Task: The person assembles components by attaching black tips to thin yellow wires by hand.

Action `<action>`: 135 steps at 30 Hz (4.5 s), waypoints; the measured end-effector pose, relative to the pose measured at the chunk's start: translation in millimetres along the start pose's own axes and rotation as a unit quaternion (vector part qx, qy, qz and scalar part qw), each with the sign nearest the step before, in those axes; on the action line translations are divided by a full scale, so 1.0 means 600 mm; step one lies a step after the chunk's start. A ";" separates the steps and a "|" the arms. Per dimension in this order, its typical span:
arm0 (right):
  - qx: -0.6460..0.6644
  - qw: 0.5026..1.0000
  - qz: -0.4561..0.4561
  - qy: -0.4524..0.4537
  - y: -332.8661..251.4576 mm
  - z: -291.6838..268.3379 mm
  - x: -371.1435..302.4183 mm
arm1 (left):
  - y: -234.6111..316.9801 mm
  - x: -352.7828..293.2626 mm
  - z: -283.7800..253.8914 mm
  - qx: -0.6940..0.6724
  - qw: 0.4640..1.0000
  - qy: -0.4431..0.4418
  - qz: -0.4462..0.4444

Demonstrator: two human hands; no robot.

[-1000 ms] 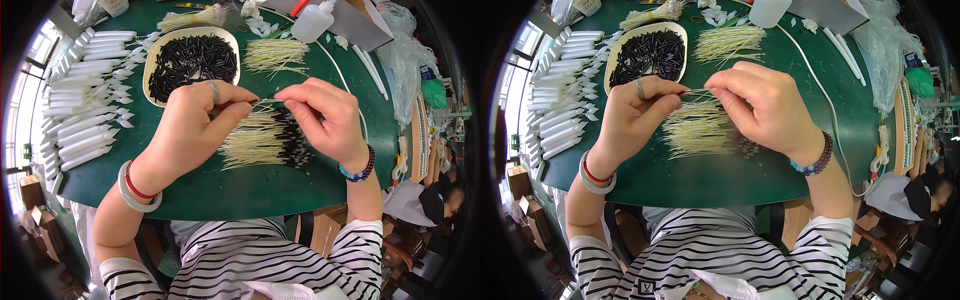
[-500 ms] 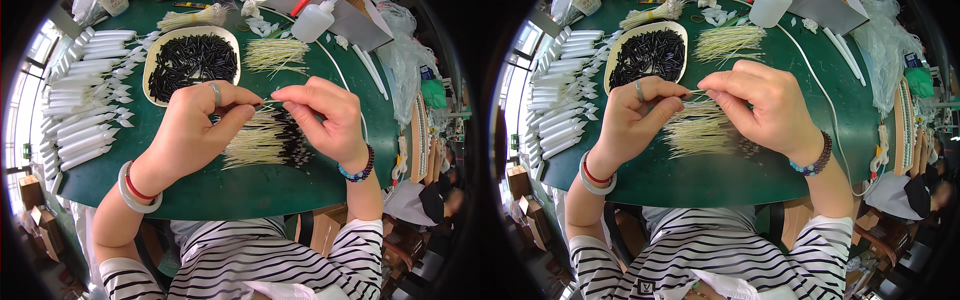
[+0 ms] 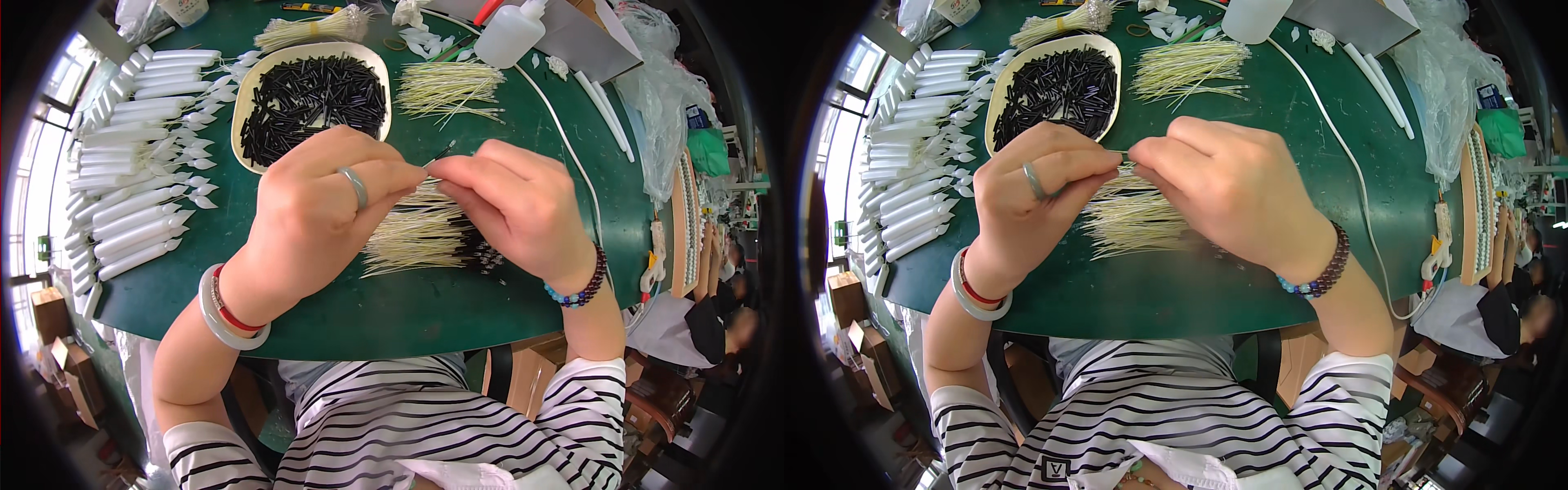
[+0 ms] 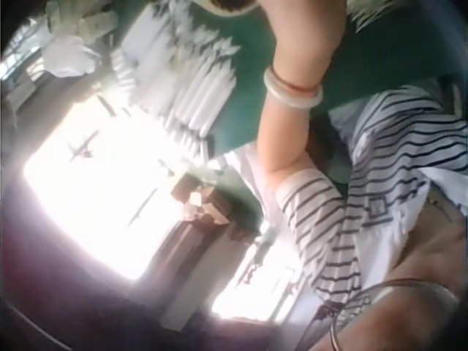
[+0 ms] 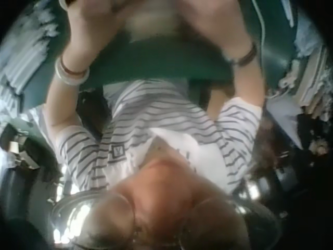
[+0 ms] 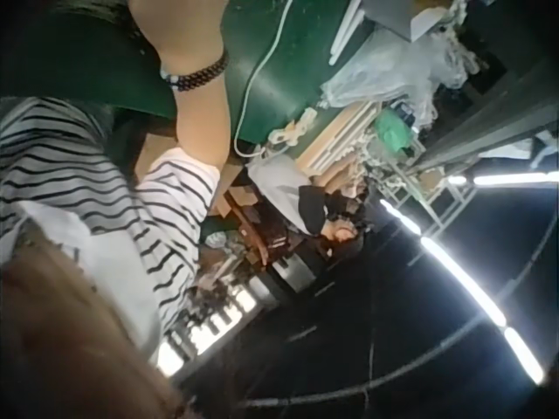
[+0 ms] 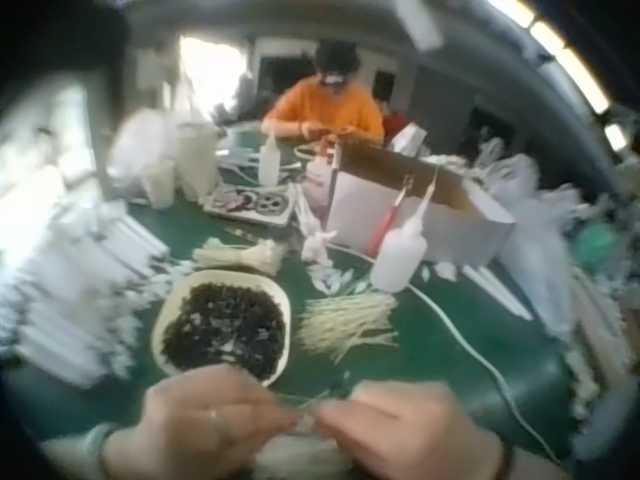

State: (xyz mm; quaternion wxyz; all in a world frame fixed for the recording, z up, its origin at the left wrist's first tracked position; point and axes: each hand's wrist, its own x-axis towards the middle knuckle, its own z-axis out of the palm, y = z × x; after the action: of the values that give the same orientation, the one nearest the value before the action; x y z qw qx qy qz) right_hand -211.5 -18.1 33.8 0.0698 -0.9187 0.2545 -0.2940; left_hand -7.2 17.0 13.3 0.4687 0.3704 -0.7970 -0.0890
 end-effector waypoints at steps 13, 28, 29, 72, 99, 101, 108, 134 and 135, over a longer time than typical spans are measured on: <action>0.116 0.991 0.037 -0.064 0.006 0.018 0.000 | 0.013 0.001 0.008 0.074 0.997 -0.007 0.021; 0.203 0.969 0.112 -0.090 0.083 -0.023 -0.008 | -0.016 -0.014 -0.004 0.028 0.996 -0.040 -0.073; 0.171 0.977 0.118 -0.051 0.105 -0.014 -0.010 | -0.018 -0.015 -0.002 0.029 0.996 -0.040 -0.073; -0.188 0.976 0.107 0.028 0.154 0.015 -0.031 | -0.084 0.014 -0.029 0.185 0.946 -0.225 -0.138; -0.086 0.994 0.054 0.028 0.047 -0.020 -0.002 | -0.021 0.011 0.006 0.021 0.988 -0.148 -0.032; -0.138 0.990 -0.024 0.004 0.022 -0.002 0.002 | -0.015 0.004 0.012 -0.020 0.985 -0.165 -0.038; 0.011 0.999 0.007 0.042 0.019 0.012 -0.011 | 0.002 0.003 -0.006 -0.107 0.975 -0.085 -0.173; 0.137 0.986 0.096 0.001 0.007 -0.003 0.000 | 0.007 0.006 -0.009 -0.130 0.969 -0.090 -0.189; 0.137 0.986 0.095 0.002 0.007 -0.004 0.000 | 0.006 0.006 -0.008 -0.121 0.972 -0.085 -0.180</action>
State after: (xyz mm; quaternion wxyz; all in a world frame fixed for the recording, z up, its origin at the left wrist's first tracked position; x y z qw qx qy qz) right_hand -214.6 -21.6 34.3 0.2219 -0.8716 0.2980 -0.3198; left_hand -6.2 18.2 20.4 0.4166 0.4393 -0.7376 -0.2991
